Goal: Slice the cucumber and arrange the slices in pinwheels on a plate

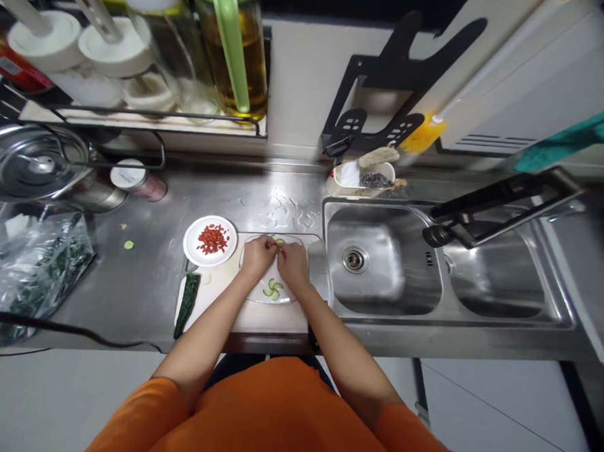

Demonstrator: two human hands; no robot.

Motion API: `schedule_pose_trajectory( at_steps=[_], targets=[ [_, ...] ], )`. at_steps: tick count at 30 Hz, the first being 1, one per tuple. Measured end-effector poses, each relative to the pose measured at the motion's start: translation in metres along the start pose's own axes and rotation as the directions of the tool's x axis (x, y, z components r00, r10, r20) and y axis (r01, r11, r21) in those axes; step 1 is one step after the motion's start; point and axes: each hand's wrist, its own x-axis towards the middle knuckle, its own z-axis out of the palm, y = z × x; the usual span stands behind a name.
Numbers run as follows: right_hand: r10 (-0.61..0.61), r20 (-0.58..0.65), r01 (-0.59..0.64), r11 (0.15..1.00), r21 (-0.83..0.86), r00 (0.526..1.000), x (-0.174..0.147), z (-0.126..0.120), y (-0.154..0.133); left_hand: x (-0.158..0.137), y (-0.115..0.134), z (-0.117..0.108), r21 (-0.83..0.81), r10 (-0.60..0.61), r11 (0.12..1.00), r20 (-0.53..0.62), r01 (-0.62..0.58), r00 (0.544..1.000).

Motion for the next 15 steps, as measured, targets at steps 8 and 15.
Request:
schedule_pose_trajectory(
  at_steps=[8,15],
  targets=[
    [0.007,0.033,-0.007,1.000,0.002,0.999,0.0022,0.0008,-0.0001,0.0004,-0.0028,0.0004,-0.014,-0.015,1.000,0.004,0.015,1.000],
    [0.019,0.028,-0.019,1.000,-0.003,0.999,0.0016,-0.0005,-0.0001,0.0006,-0.0035,-0.0002,-0.017,-0.015,1.000,-0.011,0.015,1.000]
  ],
)
